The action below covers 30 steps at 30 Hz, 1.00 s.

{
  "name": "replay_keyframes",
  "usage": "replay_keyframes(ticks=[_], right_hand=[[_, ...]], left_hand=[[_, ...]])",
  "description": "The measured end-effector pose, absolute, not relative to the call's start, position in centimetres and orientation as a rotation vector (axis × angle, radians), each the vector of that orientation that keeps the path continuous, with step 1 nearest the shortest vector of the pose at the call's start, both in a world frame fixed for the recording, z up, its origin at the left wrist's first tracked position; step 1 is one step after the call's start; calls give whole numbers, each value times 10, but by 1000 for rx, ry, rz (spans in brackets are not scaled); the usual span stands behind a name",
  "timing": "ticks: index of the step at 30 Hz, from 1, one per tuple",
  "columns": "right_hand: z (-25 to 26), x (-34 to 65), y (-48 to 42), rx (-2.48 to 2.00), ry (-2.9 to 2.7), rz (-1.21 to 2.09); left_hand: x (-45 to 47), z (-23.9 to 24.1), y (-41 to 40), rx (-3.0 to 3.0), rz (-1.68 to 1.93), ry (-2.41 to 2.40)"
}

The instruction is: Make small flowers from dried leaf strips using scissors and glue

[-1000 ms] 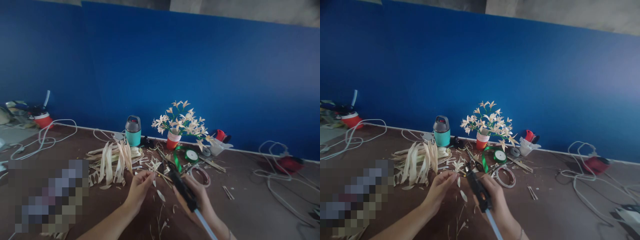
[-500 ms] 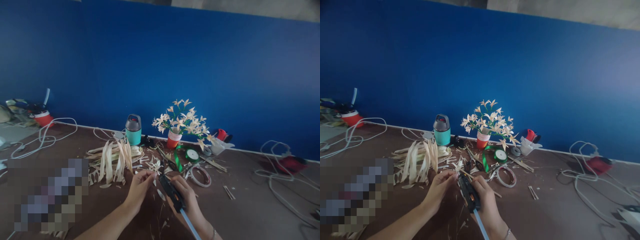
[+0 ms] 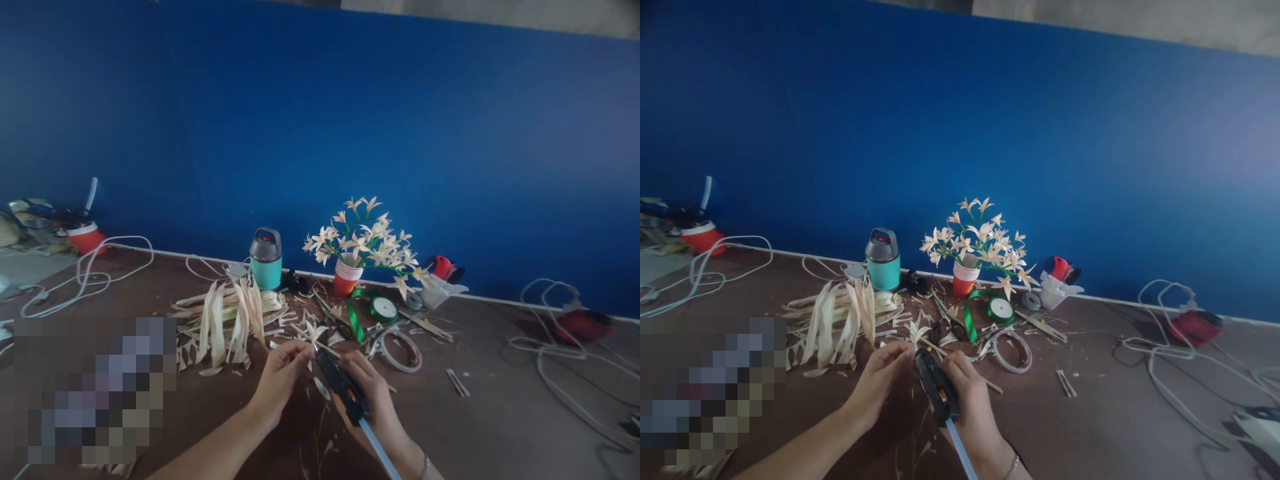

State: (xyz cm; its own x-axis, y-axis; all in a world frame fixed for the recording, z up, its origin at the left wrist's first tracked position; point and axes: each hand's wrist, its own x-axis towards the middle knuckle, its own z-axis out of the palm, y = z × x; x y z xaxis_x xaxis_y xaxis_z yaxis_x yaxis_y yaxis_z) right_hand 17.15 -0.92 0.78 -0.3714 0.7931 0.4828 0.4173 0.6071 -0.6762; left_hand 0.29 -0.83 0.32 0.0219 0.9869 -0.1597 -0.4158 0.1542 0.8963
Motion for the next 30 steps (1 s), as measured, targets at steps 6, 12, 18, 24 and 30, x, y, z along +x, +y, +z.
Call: replay_keyframes(ticks=[6,12,18,24,30], right_hand=[[8,171,-9,-941,-1993,582],[13,172,-11,-940,-2021,611],[9,173,-10,-930,-2017,603],[7,172,-9,-959,-2009,557],[7,172,-10,-942,-2004,558]], left_hand=[[3,4,-8,784,1271,952],[4,4,-8,795,1312,982],[4,5,-8,747,1313,984],[3,3,-7,800,1306,970],[4,6,-8,754,1300,976]])
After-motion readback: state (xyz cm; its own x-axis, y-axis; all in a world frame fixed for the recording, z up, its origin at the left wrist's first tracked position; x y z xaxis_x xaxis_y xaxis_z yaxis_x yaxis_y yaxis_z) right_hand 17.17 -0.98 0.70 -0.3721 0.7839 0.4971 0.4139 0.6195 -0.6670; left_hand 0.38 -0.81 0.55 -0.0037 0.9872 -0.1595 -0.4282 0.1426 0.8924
